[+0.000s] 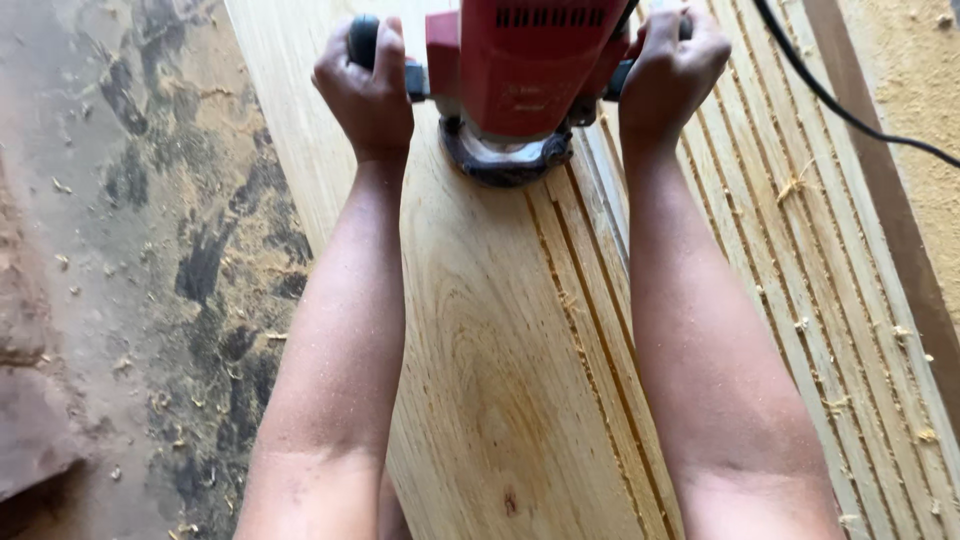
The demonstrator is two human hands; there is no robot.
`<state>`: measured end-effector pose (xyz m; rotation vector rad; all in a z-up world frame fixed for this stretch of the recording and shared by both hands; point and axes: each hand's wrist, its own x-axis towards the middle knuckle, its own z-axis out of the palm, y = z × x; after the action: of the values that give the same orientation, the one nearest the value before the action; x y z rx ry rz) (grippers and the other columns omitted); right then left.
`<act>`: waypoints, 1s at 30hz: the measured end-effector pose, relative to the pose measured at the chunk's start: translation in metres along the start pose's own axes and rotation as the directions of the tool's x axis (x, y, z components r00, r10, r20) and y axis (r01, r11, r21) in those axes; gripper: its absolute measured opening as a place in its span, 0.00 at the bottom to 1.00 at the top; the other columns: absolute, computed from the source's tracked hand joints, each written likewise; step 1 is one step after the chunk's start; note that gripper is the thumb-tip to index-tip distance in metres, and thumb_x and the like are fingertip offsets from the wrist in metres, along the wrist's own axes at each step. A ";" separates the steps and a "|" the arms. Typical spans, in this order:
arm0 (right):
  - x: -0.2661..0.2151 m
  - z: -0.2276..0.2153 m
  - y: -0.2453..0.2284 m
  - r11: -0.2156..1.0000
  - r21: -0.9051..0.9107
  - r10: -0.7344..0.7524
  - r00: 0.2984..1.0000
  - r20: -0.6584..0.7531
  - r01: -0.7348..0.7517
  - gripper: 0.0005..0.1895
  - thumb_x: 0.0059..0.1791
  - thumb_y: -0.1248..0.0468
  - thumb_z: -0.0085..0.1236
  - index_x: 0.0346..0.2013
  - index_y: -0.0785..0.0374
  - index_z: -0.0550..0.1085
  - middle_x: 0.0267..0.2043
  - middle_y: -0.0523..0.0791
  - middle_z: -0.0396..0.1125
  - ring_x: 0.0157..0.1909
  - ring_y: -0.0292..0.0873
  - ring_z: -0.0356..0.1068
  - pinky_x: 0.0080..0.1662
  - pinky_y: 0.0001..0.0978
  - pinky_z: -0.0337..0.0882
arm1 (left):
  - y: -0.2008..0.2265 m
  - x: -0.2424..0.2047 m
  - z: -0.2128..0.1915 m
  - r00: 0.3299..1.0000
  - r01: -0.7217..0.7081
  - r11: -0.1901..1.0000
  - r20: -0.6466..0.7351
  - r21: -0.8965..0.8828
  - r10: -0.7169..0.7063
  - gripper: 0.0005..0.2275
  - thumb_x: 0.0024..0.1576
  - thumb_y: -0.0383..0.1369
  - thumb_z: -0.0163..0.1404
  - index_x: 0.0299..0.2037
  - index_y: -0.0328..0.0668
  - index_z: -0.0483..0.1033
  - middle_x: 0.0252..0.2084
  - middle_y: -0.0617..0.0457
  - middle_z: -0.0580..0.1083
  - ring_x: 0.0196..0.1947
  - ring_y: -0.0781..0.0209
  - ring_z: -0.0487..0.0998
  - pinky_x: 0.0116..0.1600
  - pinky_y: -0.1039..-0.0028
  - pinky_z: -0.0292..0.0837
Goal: The person uses a handheld electric router to cut parallel grooves into a large wooden board. They guide the tool along the board's length, creating evenly spaced channels while wood shavings accumulate on the surface.
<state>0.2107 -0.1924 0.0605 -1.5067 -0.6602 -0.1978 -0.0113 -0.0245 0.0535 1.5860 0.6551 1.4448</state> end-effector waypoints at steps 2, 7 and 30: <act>0.004 0.002 -0.001 0.999 -0.031 0.017 1.000 -0.006 -0.018 0.16 0.53 0.66 0.50 0.20 0.66 0.69 0.16 0.42 0.65 0.20 0.35 0.65 0.26 0.29 0.62 | 0.001 0.004 0.003 1.000 -0.016 0.999 -0.015 0.039 0.016 0.10 0.60 0.32 0.53 0.27 0.36 0.74 0.21 0.55 0.75 0.22 0.66 0.80 0.30 0.74 0.75; 0.008 0.017 0.006 1.000 -0.014 0.017 1.000 -0.008 -0.017 0.17 0.54 0.65 0.51 0.20 0.67 0.69 0.17 0.43 0.67 0.20 0.35 0.68 0.28 0.30 0.66 | -0.021 0.018 0.002 1.000 0.003 0.998 0.000 0.058 -0.003 0.12 0.61 0.33 0.53 0.25 0.36 0.73 0.20 0.55 0.75 0.21 0.66 0.77 0.30 0.74 0.73; 0.055 0.072 0.037 0.997 0.032 -0.064 0.997 0.036 0.063 0.20 0.58 0.64 0.52 0.23 0.67 0.69 0.20 0.42 0.65 0.23 0.35 0.63 0.30 0.31 0.60 | -0.058 0.080 0.013 0.998 -0.060 0.998 -0.001 0.032 0.060 0.12 0.63 0.33 0.54 0.29 0.35 0.74 0.21 0.55 0.75 0.23 0.67 0.80 0.32 0.75 0.74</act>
<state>0.2542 -0.1048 0.0520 -1.4633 -0.7381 -0.2080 0.0265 0.0680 0.0451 1.6417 0.6396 1.4862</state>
